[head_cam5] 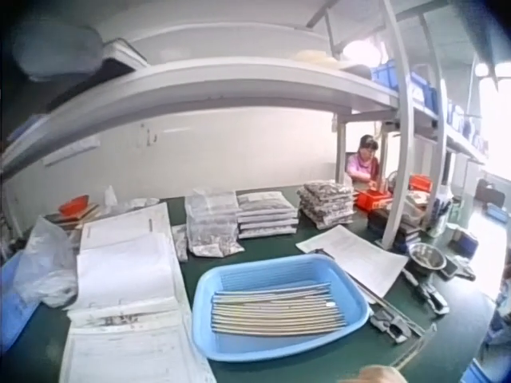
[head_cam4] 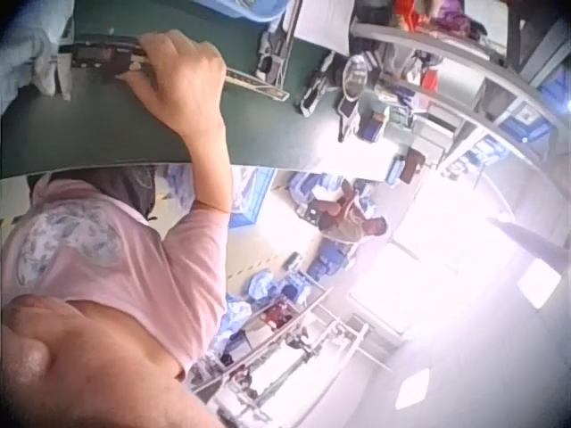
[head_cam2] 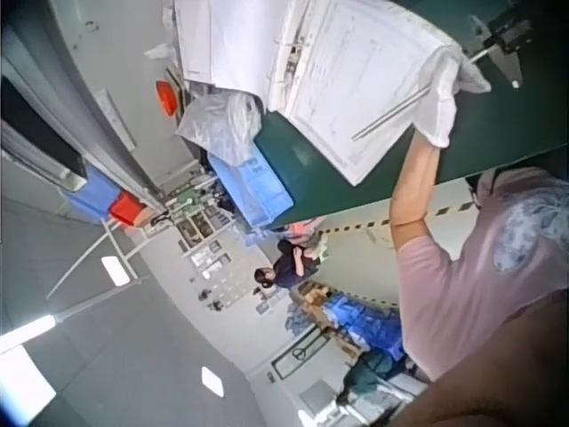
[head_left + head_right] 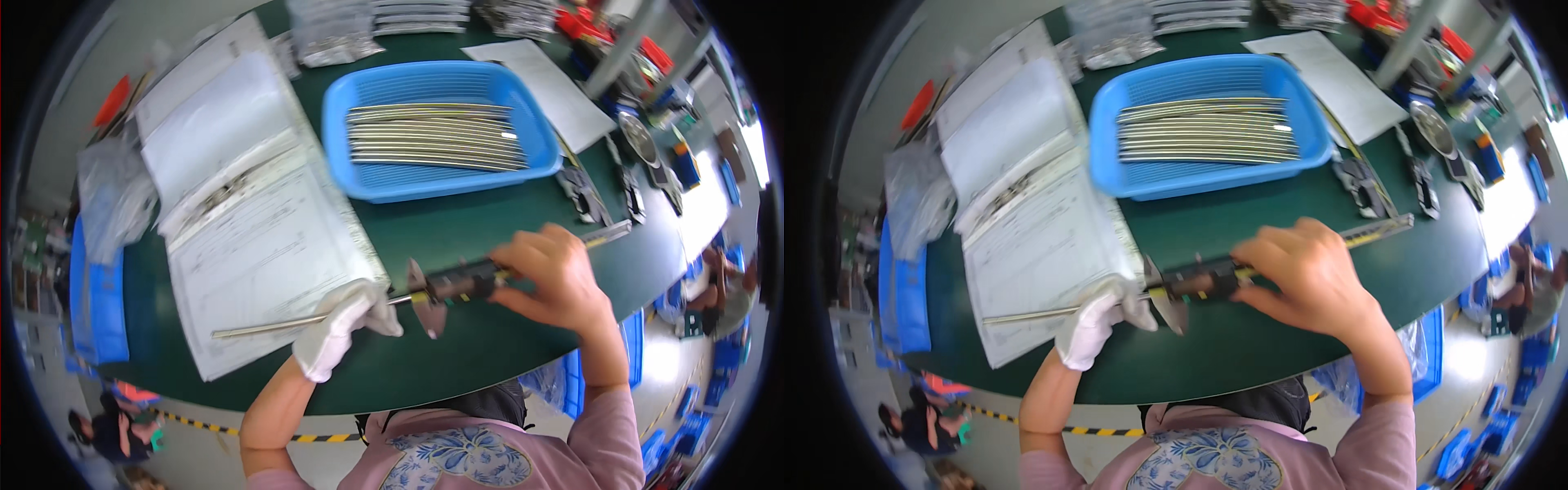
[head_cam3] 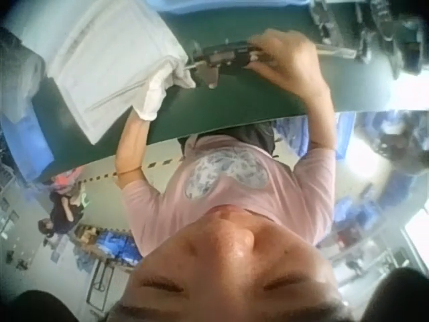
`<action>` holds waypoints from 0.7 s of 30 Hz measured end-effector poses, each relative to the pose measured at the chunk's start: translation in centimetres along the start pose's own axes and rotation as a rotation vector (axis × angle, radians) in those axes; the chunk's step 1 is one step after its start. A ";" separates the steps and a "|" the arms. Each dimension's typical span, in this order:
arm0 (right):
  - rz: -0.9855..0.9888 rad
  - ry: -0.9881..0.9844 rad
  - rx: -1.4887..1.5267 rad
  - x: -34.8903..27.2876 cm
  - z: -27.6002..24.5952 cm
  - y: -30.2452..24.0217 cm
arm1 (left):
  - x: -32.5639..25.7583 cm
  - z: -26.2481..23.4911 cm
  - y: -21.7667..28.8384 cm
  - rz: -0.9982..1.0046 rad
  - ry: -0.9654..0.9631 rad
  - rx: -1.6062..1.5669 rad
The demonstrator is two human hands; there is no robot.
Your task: Using a digital caliper to measure the dimensions of metal rods at a quality control workstation.
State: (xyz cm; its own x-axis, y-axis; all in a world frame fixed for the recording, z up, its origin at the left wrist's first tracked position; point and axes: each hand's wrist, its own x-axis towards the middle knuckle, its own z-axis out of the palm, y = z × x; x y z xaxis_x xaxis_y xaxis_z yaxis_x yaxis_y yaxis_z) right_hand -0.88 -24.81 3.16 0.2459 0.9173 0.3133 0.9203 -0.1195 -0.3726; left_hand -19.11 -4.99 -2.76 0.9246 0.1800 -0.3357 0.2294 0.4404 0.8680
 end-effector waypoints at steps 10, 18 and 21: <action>-0.003 0.163 0.074 -0.5 1.4 0.8 | 0.3 0.4 0.2 0.012 -0.076 0.062; -0.055 0.165 0.034 -1.3 3.0 1.6 | 0.0 -0.5 -0.7 0.083 -0.081 -0.056; -0.019 0.214 0.013 -1.5 3.1 1.7 | 0.0 -0.4 -0.7 0.089 -0.071 -0.111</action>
State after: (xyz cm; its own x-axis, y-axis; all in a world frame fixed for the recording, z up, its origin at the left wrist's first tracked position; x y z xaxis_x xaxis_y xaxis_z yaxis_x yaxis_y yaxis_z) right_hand -0.59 -25.17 -0.70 0.2890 0.8175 0.4982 0.9216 -0.0967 -0.3760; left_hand -19.37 -4.98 -3.55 0.9599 0.1621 -0.2289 0.1139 0.5207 0.8461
